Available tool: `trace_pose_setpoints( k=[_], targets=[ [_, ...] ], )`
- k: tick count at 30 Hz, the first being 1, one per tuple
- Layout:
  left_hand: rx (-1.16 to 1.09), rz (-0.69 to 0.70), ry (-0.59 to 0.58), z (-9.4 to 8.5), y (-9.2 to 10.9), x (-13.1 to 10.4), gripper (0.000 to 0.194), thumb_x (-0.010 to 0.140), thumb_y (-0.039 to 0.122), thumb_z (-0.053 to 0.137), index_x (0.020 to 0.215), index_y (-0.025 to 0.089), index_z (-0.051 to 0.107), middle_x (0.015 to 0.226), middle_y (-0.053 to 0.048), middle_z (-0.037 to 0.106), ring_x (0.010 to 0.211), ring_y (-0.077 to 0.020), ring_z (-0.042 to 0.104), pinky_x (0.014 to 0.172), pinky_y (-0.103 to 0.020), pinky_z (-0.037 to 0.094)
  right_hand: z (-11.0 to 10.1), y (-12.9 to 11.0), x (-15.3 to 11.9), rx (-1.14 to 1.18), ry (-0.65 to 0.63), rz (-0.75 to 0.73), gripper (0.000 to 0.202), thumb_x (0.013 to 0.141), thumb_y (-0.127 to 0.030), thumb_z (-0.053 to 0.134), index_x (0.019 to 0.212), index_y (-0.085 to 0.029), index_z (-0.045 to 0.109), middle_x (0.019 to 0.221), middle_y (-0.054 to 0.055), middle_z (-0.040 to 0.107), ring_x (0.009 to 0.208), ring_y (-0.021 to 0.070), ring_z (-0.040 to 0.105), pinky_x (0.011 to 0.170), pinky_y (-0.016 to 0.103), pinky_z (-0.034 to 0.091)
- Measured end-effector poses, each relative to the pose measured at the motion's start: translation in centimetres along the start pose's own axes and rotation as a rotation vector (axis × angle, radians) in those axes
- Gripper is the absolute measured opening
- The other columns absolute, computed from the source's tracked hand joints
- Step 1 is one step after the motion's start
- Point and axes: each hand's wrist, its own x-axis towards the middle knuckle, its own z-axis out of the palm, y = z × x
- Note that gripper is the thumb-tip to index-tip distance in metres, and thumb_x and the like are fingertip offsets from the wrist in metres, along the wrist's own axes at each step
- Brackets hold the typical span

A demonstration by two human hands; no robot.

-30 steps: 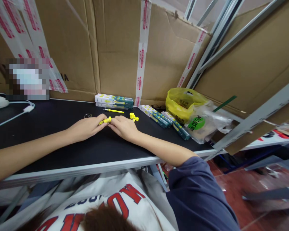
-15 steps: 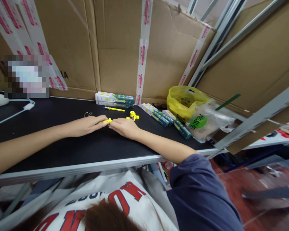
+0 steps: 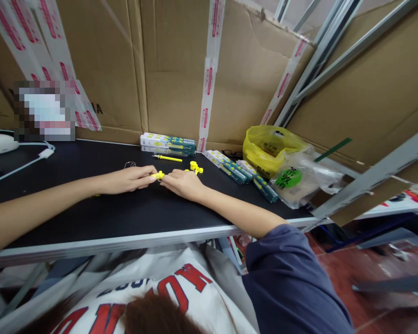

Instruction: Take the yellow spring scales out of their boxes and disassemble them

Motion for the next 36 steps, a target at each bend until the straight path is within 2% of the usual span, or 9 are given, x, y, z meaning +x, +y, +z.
trace_pose_setpoints(
  k=[4, 9, 14, 17, 21, 24, 29, 32, 36],
  targets=[
    [0.127, 0.061, 0.175, 0.2, 0.0, 0.2, 0.034, 0.095, 0.050, 0.029, 0.093, 0.020, 0.046, 0.081, -0.001, 0.055, 0.072, -0.0162, 0.052, 0.068, -0.027, 0.038, 0.4, 0.0, 0.0, 0.088, 0.006, 0.052, 0.031, 0.099, -0.032, 0.037, 0.082, -0.017, 0.058, 0.074, 0.004, 0.060, 0.072, 0.0133, 0.052, 0.062, 0.023, 0.034],
    [0.131, 0.071, 0.099, 0.0, -0.5, 0.4, 0.033, 0.095, 0.048, 0.028, 0.091, 0.020, 0.046, 0.079, 0.000, 0.054, 0.072, -0.0162, 0.052, 0.068, -0.026, 0.038, 0.1, 0.3, 0.4, 0.041, -0.043, -0.033, 0.033, 0.100, -0.032, 0.034, 0.081, -0.017, 0.057, 0.074, 0.004, 0.059, 0.072, 0.0142, 0.049, 0.062, 0.025, 0.032],
    [0.127, 0.063, 0.043, -0.3, -0.6, 0.3, 0.032, 0.095, 0.047, 0.027, 0.092, 0.020, 0.044, 0.077, 0.000, 0.052, 0.072, -0.0159, 0.051, 0.068, -0.026, 0.038, -0.2, 0.4, 0.6, 0.083, -0.072, -0.031, 0.034, 0.100, -0.033, 0.034, 0.079, -0.018, 0.055, 0.071, 0.004, 0.056, 0.070, 0.0143, 0.048, 0.063, 0.026, 0.033],
    [0.137, 0.082, 0.035, -0.5, -0.5, 0.1, 0.033, 0.096, 0.047, 0.027, 0.093, 0.020, 0.045, 0.079, 0.000, 0.052, 0.073, -0.0156, 0.051, 0.069, -0.026, 0.037, -0.1, 0.3, 0.4, 0.308, -0.049, 0.049, 0.028, 0.098, -0.035, 0.038, 0.080, -0.018, 0.051, 0.075, 0.004, 0.055, 0.073, 0.0144, 0.050, 0.067, 0.026, 0.037],
    [0.161, 0.102, 0.041, -0.4, -0.2, -0.2, 0.035, 0.096, 0.049, 0.029, 0.098, 0.019, 0.047, 0.079, 0.000, 0.053, 0.070, -0.0155, 0.051, 0.067, -0.026, 0.037, 0.2, 0.0, 0.2, 0.879, 0.061, 0.323, 0.014, 0.097, -0.032, 0.038, 0.095, -0.019, 0.043, 0.083, 0.001, 0.052, 0.070, 0.0105, 0.053, 0.066, 0.024, 0.044],
    [0.180, 0.109, 0.032, 0.0, 0.0, -0.2, 0.035, 0.096, 0.050, 0.029, 0.097, 0.019, 0.047, 0.080, -0.001, 0.055, 0.072, -0.0166, 0.053, 0.067, -0.027, 0.037, 0.7, -0.2, 0.4, 1.179, -0.005, 0.365, 0.019, 0.092, -0.034, 0.049, 0.098, -0.018, 0.041, 0.079, -0.002, 0.052, 0.065, 0.0092, 0.053, 0.060, 0.023, 0.046],
    [0.275, 0.068, 0.025, 0.5, 0.0, -0.1, 0.038, 0.096, 0.052, 0.026, 0.087, 0.020, 0.046, 0.080, -0.003, 0.056, 0.073, -0.0195, 0.055, 0.066, -0.029, 0.037, 1.2, -0.3, 0.4, 1.238, 0.004, 0.384, 0.023, 0.092, -0.035, 0.050, 0.103, -0.016, 0.047, 0.066, -0.005, 0.051, 0.055, 0.0082, 0.049, 0.051, 0.019, 0.039],
    [0.314, 0.053, 0.018, 0.7, 0.1, -0.3, 0.038, 0.096, 0.051, 0.024, 0.085, 0.021, 0.044, 0.080, -0.004, 0.057, 0.073, -0.0206, 0.057, 0.066, -0.029, 0.038, 1.3, -0.4, 0.4, 1.231, 0.005, 0.391, 0.022, 0.091, -0.036, 0.051, 0.097, -0.015, 0.050, 0.061, -0.006, 0.050, 0.050, 0.0072, 0.046, 0.048, 0.018, 0.035],
    [0.402, 0.004, 0.039, 0.8, 0.4, -0.5, 0.037, 0.096, 0.050, 0.023, 0.091, 0.021, 0.045, 0.080, -0.006, 0.060, 0.073, -0.0235, 0.060, 0.062, -0.030, 0.038, 1.3, -0.4, 0.7, 1.273, -0.035, 0.412, 0.022, 0.091, -0.037, 0.051, 0.096, -0.017, 0.046, 0.053, -0.010, 0.038, 0.043, 0.0057, 0.034, 0.044, 0.018, 0.025]
  ],
)
